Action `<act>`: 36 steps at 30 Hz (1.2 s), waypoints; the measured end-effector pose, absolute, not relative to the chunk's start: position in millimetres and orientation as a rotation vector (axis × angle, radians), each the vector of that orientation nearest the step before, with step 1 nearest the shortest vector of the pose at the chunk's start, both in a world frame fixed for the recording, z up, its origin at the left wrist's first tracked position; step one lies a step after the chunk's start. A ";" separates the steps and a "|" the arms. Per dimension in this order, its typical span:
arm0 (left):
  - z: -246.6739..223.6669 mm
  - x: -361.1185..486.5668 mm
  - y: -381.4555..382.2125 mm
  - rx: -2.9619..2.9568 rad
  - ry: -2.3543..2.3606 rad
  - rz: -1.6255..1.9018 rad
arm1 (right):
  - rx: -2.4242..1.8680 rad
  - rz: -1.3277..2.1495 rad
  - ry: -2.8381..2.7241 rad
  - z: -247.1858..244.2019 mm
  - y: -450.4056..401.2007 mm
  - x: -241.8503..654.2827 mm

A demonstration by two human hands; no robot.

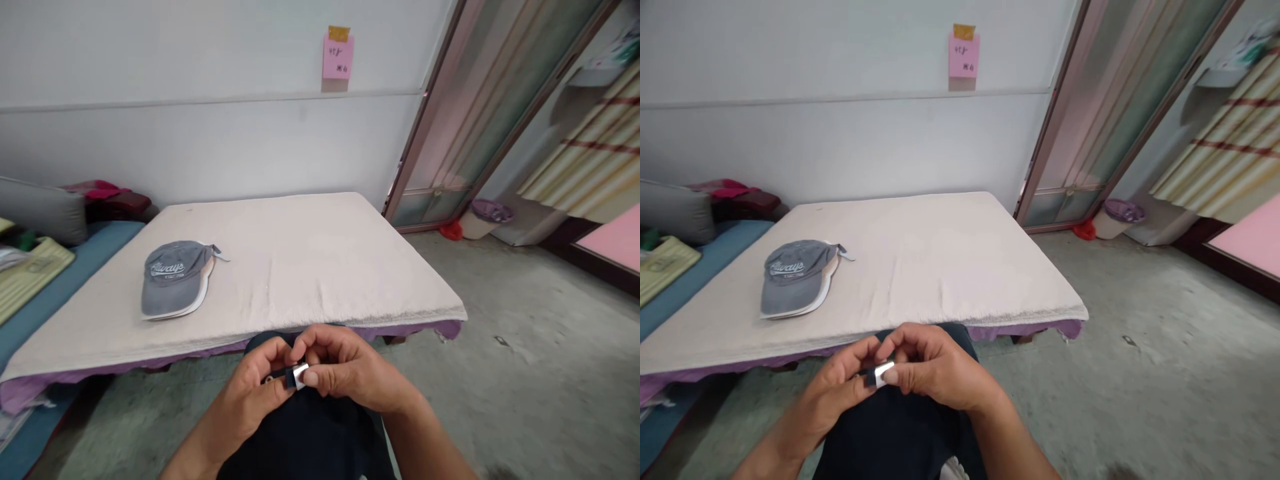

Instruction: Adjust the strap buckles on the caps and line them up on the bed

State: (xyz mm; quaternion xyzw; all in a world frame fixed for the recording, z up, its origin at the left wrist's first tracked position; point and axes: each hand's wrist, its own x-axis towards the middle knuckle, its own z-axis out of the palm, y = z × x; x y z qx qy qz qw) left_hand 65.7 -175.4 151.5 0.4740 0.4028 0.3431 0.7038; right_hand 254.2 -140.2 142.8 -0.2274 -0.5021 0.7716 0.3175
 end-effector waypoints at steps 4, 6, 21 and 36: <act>151.4 66.9 -180.2 0.965 0.951 0.830 | -0.600 1.994 -1.343 140.2 -138.4 257.8; 150.7 65.5 -181.6 0.963 0.960 0.842 | -0.601 1.985 -1.349 138.3 -138.1 259.5; 146.5 65.3 -180.3 0.948 1.008 0.831 | -0.647 1.923 -1.333 132.0 -141.5 269.3; 147.9 61.5 -181.5 0.944 0.910 0.718 | -0.636 1.878 -1.161 137.0 -147.6 269.9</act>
